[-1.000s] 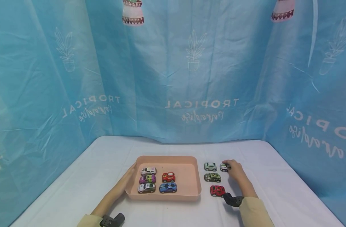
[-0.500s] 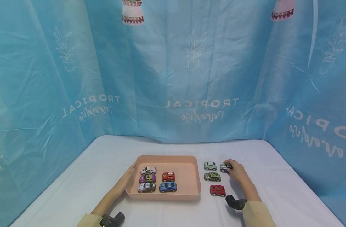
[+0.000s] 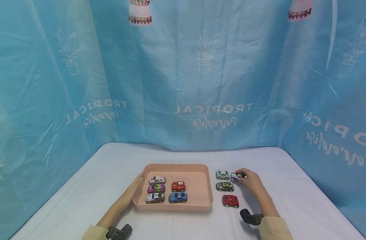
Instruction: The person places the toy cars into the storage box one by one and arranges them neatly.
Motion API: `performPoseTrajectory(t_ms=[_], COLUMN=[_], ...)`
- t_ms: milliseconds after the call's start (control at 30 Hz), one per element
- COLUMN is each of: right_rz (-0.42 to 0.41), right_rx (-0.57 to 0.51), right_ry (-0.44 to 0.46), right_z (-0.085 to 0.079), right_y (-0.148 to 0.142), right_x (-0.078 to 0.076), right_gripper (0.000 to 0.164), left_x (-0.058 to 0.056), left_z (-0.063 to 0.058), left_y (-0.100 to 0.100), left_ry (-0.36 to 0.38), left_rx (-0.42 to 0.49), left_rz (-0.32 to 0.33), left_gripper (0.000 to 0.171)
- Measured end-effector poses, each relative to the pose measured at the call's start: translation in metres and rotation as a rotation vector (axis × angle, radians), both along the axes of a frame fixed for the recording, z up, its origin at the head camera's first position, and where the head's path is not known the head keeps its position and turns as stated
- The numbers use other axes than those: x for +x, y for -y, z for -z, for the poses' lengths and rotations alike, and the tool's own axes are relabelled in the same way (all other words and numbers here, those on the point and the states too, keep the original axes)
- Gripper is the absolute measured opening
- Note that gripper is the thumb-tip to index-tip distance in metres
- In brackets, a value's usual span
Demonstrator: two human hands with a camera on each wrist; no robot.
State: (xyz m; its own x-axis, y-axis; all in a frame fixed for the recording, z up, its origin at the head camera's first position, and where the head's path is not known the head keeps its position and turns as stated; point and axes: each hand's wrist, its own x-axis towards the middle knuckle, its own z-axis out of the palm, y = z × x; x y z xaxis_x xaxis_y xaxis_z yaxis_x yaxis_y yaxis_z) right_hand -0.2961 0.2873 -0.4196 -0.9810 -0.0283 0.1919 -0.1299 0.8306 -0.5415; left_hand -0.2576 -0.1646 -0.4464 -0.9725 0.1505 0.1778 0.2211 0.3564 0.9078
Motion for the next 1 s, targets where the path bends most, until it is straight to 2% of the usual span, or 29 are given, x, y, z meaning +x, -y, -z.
performPoseTrajectory(t_ms=[167,300,467,800,1000], right_rz=[-0.006,0.007,-0.031,-0.114,-0.157], right_rx=[-0.049,-0.089,-0.106,-0.047,-0.033], right_ry=[0.006,-0.012,-0.029,-0.047,-0.088], right_z=[-0.007,-0.01,-0.016,-0.037,-0.045], right_y=[0.003,0.007,0.015,0.043,0.06], right_x=[0.005,0.007,0.01,0.015,0.016], right_gripper=[0.028,0.028,0.029,0.04,0.04], left_x=[-0.002,-0.001,0.0,-0.001,-0.001], left_z=[0.0,-0.002,-0.003,-0.002,-0.002], left_y=[-0.001,-0.002,-0.003,-0.003,-0.003], left_ry=[0.066,0.081,0.088,0.094,0.09], left_rx=[-0.005,-0.016,-0.013,-0.011,-0.005], left_rz=[-0.029,-0.032,-0.036,-0.034,-0.025], left_gripper=[0.057,0.056,0.058,0.058,0.058])
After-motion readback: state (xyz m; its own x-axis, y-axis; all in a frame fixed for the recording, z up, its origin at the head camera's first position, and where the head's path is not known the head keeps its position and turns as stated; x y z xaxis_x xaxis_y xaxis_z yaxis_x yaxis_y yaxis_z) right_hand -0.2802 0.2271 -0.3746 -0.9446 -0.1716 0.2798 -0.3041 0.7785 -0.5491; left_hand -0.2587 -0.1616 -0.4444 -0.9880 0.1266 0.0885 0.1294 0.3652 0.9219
